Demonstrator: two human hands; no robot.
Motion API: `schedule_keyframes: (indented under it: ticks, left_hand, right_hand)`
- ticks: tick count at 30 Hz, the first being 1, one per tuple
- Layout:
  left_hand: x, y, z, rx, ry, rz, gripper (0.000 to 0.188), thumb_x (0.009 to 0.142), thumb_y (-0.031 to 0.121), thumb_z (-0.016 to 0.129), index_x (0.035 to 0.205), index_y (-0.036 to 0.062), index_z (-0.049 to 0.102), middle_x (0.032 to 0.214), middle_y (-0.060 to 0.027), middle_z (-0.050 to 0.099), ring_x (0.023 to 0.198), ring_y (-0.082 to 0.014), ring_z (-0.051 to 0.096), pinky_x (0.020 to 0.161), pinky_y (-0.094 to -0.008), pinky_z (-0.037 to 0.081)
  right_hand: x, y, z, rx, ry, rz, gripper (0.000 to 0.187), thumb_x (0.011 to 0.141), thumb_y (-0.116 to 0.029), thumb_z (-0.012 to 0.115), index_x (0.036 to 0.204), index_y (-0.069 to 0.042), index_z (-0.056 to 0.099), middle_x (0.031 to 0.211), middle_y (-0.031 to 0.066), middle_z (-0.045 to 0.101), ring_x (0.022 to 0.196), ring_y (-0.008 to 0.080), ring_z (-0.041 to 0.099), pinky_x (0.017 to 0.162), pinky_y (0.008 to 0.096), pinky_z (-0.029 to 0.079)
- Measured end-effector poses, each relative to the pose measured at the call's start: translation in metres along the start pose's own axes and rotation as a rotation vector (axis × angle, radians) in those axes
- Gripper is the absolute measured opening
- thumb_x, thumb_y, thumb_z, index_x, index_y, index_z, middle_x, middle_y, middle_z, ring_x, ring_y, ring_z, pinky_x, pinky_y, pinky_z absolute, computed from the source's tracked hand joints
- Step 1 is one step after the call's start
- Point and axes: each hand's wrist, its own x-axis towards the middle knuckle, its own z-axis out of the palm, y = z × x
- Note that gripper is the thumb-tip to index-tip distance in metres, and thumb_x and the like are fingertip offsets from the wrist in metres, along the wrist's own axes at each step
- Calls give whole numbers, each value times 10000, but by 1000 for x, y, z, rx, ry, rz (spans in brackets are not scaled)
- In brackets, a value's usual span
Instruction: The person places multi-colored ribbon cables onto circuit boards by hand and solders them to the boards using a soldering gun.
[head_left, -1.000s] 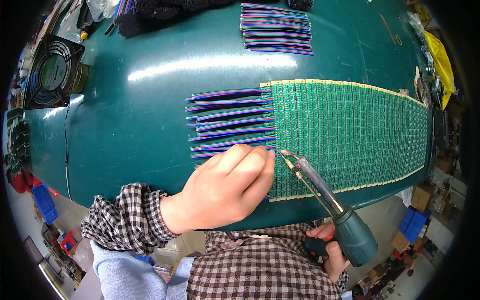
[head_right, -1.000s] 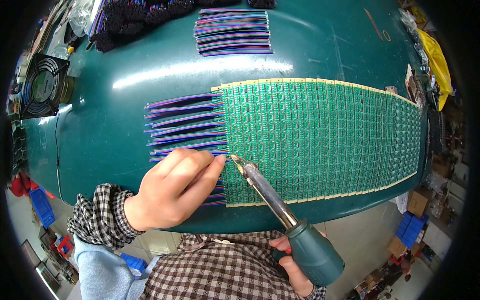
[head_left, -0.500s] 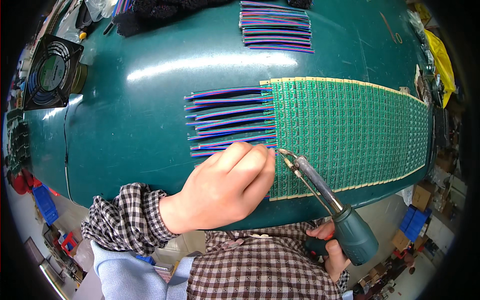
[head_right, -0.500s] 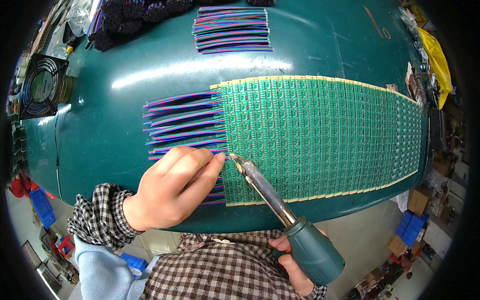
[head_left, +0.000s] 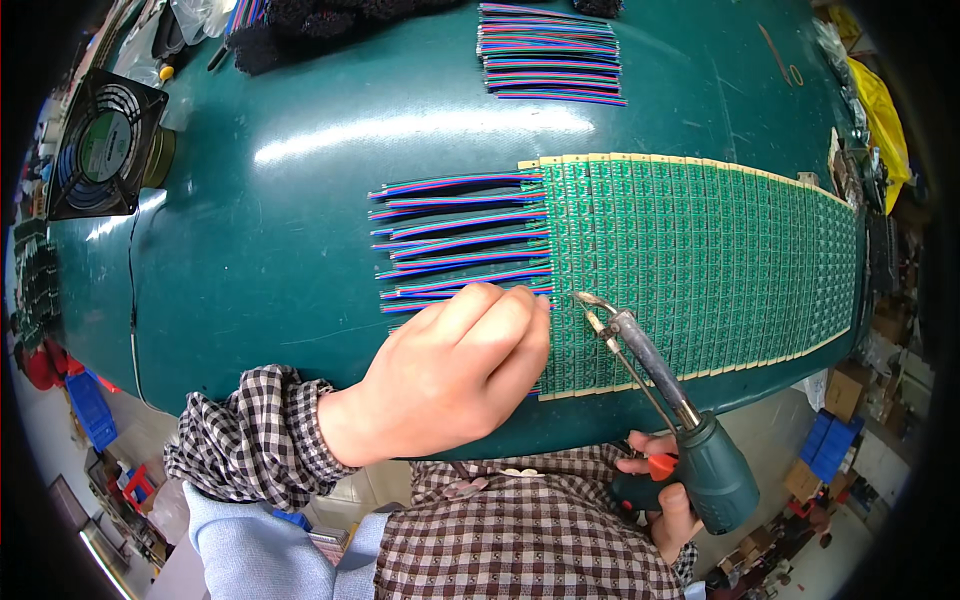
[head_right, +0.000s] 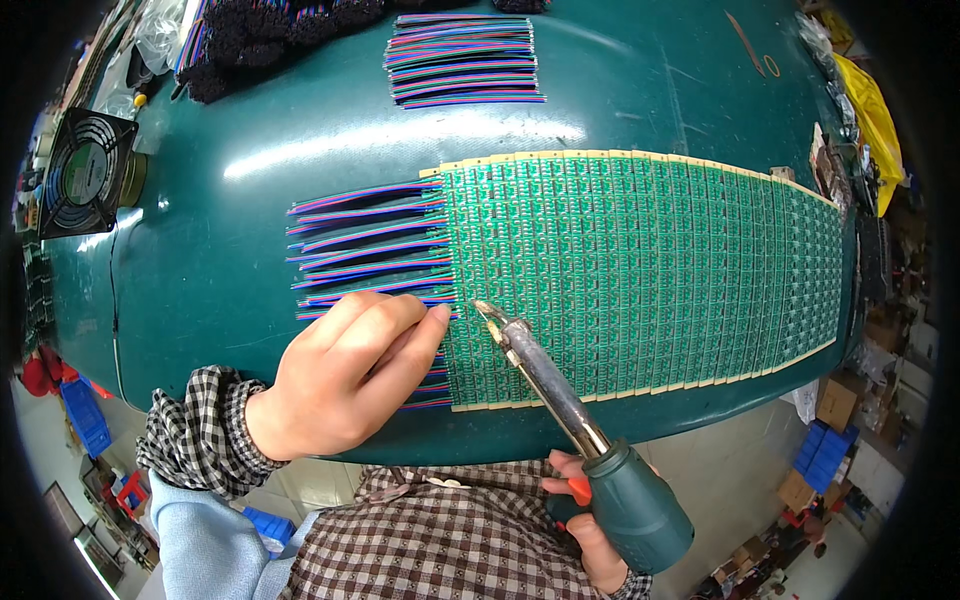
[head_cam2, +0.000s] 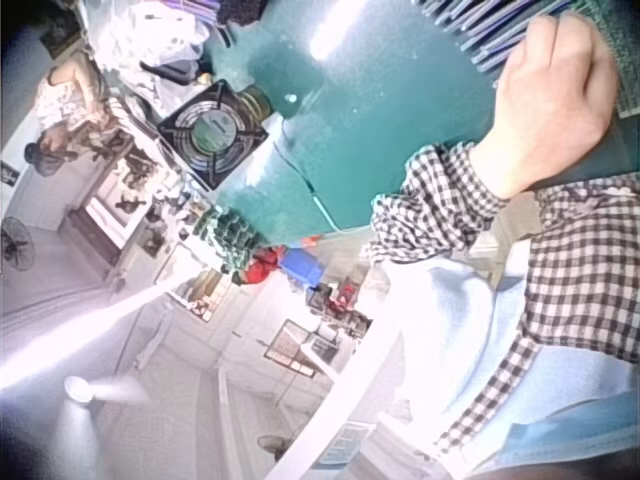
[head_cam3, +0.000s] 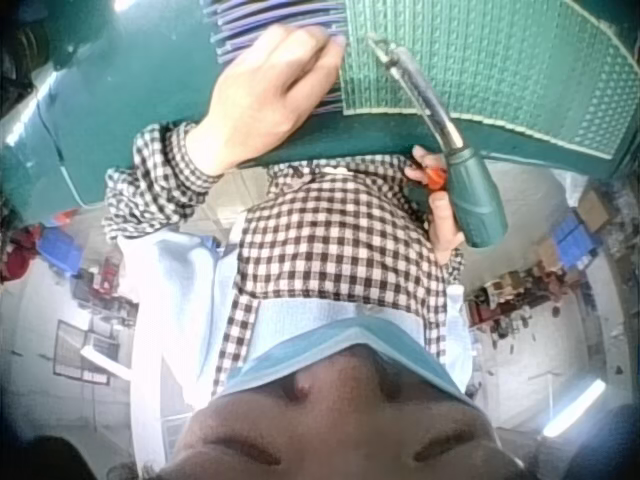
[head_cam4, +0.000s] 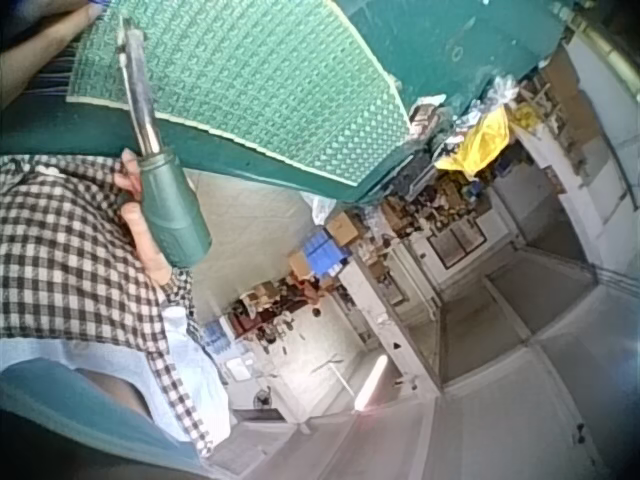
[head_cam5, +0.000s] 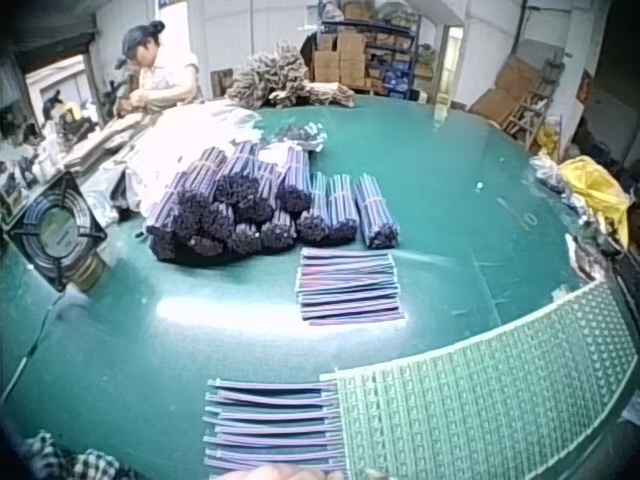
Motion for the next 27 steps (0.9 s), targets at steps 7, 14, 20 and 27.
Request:
schedule_keyframes:
  ticks: [7,14,20,27]
  left_hand:
    - [-1,-1,2,11,12,15,397,646,38,671,1024,-84,678,987,-134,593,786,-242,609,673,-315,534]
    - [-2,-1,1,70,29,62,416,630,34,665,1028,-84,684,986,-130,595,784,-227,609,674,-301,532]
    - [-3,-2,2,73,33,64,403,627,30,677,1014,-83,690,972,-123,594,794,-224,613,674,-299,537]
    - [-3,-1,2,62,28,73,392,628,32,685,1005,-77,692,958,-116,596,804,-223,617,679,-299,544]
  right_hand:
    - [-4,11,-12,48,-37,-7,616,847,-382,722,1163,110,528,948,202,633,873,308,668,768,423,603]
    - [0,16,-16,47,-90,-43,593,857,-368,716,1145,115,527,871,199,635,787,291,664,742,423,588]
    - [-1,17,-16,61,-65,-46,595,856,-378,719,1133,114,530,867,198,636,778,290,664,735,419,586]
    - [2,7,-12,43,-103,-19,615,855,-380,723,1157,117,522,867,192,631,779,287,660,731,420,586]
